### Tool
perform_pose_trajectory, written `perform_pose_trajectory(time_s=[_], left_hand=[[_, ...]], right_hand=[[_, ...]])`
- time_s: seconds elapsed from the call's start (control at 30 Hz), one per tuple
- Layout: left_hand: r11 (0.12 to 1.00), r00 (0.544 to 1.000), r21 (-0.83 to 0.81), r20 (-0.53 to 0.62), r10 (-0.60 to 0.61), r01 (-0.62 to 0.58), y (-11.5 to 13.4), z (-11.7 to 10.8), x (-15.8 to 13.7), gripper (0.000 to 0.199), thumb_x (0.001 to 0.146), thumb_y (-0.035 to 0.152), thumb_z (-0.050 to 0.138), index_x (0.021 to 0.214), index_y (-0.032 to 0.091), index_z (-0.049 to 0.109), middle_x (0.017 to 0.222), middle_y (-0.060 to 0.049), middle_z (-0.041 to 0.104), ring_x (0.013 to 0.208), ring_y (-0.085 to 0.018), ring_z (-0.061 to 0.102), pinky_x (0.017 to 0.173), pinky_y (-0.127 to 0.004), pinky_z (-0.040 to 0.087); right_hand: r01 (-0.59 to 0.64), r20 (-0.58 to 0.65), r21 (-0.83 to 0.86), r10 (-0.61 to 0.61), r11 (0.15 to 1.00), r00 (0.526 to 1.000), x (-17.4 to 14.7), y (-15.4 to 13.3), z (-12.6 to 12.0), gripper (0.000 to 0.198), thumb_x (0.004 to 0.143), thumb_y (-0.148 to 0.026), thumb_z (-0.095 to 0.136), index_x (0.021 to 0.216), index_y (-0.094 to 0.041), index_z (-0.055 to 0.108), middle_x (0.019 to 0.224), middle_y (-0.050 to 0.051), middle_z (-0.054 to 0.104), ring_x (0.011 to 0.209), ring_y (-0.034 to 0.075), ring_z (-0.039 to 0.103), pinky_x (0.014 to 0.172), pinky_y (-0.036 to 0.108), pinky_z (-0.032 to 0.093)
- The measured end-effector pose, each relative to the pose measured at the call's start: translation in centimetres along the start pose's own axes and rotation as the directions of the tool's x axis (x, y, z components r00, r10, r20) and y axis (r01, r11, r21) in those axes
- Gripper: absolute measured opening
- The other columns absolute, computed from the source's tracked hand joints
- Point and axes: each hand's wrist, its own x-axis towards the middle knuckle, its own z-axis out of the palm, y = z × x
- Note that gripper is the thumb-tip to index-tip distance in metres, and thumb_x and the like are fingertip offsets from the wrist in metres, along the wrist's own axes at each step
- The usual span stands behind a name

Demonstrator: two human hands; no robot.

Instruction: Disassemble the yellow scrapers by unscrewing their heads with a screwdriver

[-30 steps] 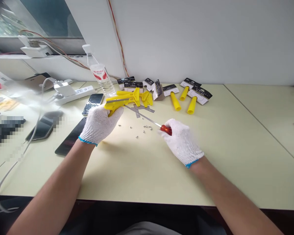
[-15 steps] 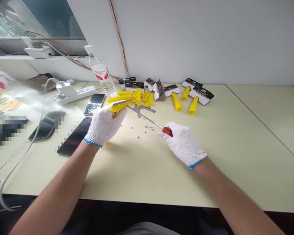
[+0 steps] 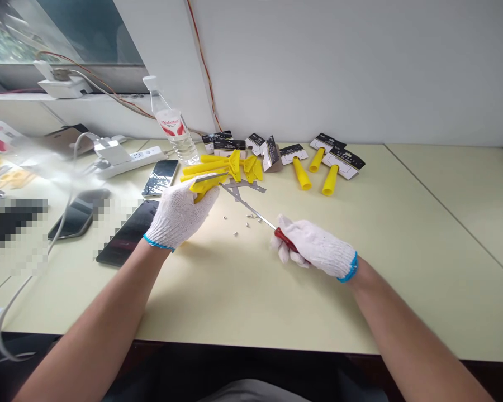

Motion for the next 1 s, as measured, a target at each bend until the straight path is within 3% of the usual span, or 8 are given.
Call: perform_pose_trajectory(time_s=[0.1, 0.23, 0.43, 0.57, 0.63, 0.8, 0.93, 1.0], left_hand=[[0.998, 0.999, 0.056, -0.040, 0.031, -0.029, -0.41, 0.10, -0.10, 0.027, 0.102, 0.027, 0.060, 0.123, 0.016, 0.074, 0.131, -0.010, 0.076, 0.117, -0.023, 0.072, 0.101, -0.041, 0.062], [0.996, 0.998, 0.074, -0.046, 0.052, -0.048, -0.60, 0.14, -0.15, 0.028, 0.104, 0.027, 0.059, 0.124, 0.015, 0.073, 0.134, -0.010, 0.075, 0.117, -0.022, 0.072, 0.102, -0.040, 0.061], [0.995, 0.998, 0.084, -0.021, 0.062, -0.060, -0.59, 0.23, -0.22, 0.032, 0.104, 0.025, 0.058, 0.131, 0.014, 0.070, 0.135, -0.009, 0.075, 0.119, -0.022, 0.071, 0.110, -0.044, 0.057], [0.996, 0.999, 0.077, -0.032, 0.043, -0.040, -0.48, 0.25, -0.19, 0.031, 0.105, 0.024, 0.056, 0.131, 0.014, 0.070, 0.138, -0.009, 0.073, 0.122, -0.023, 0.070, 0.112, -0.046, 0.056], [0.996, 0.999, 0.075, -0.013, 0.040, -0.039, -0.46, 0.22, -0.15, 0.030, 0.105, 0.024, 0.054, 0.128, 0.013, 0.071, 0.137, -0.009, 0.074, 0.123, -0.023, 0.069, 0.113, -0.046, 0.055], [0.994, 0.999, 0.107, 0.022, 0.030, -0.032, -0.60, 0.06, -0.06, 0.030, 0.106, 0.027, 0.052, 0.122, 0.012, 0.072, 0.125, -0.007, 0.078, 0.123, -0.024, 0.069, 0.111, -0.043, 0.055], [0.994, 0.999, 0.103, 0.015, 0.029, -0.030, -0.77, -0.07, 0.00, 0.025, 0.104, 0.027, 0.055, 0.113, 0.015, 0.074, 0.114, -0.007, 0.080, 0.118, -0.024, 0.070, 0.107, -0.040, 0.056], [0.995, 0.999, 0.094, 0.017, 0.043, -0.044, -0.80, -0.11, 0.02, 0.025, 0.103, 0.027, 0.056, 0.114, 0.018, 0.075, 0.112, -0.006, 0.080, 0.113, -0.023, 0.072, 0.104, -0.038, 0.058]], right_hand=[[-0.034, -0.057, 0.073, 0.038, 0.997, 0.998, 0.28, 0.04, -0.10, 0.063, 0.099, -0.078, 0.049, 0.091, -0.018, 0.067, 0.074, 0.002, 0.064, 0.054, 0.008, 0.049, 0.049, 0.021, 0.037], [-0.060, -0.185, -0.158, 0.030, 0.986, 0.982, 0.24, -0.45, -0.06, 0.050, 0.098, -0.067, 0.061, 0.085, -0.019, 0.059, 0.059, -0.002, 0.057, 0.050, 0.008, 0.044, 0.049, 0.021, 0.034], [-0.007, -0.062, 0.054, 0.010, 0.999, 0.998, 0.01, -0.25, -0.06, 0.067, 0.101, -0.079, 0.042, 0.090, -0.017, 0.067, 0.073, 0.003, 0.064, 0.054, 0.009, 0.046, 0.051, 0.022, 0.037], [-0.042, -0.219, -0.141, 0.010, 0.989, 0.976, 0.32, -0.09, 0.02, 0.057, 0.095, -0.074, 0.061, 0.082, -0.019, 0.059, 0.067, -0.001, 0.055, 0.055, 0.008, 0.044, 0.050, 0.022, 0.032], [-0.038, -0.197, -0.211, -0.004, 0.977, 0.980, 0.29, -0.02, 0.02, 0.058, 0.097, -0.075, 0.058, 0.083, -0.019, 0.060, 0.065, -0.001, 0.055, 0.052, 0.008, 0.040, 0.048, 0.023, 0.030], [0.000, -0.102, -0.009, 0.000, 1.000, 0.995, 0.44, 0.29, -0.31, 0.068, 0.101, -0.079, 0.042, 0.084, -0.019, 0.067, 0.069, 0.003, 0.062, 0.056, 0.011, 0.048, 0.052, 0.024, 0.038], [-0.074, -0.242, -0.206, 0.023, 0.976, 0.970, 0.63, 0.18, -0.41, 0.054, 0.096, -0.073, 0.059, 0.083, -0.021, 0.059, 0.064, 0.000, 0.057, 0.053, 0.011, 0.045, 0.050, 0.025, 0.033], [-0.076, -0.224, -0.249, 0.019, 0.966, 0.974, 0.47, 0.10, -0.35, 0.050, 0.098, -0.069, 0.059, 0.084, -0.021, 0.059, 0.062, -0.001, 0.057, 0.050, 0.010, 0.042, 0.049, 0.026, 0.031]])
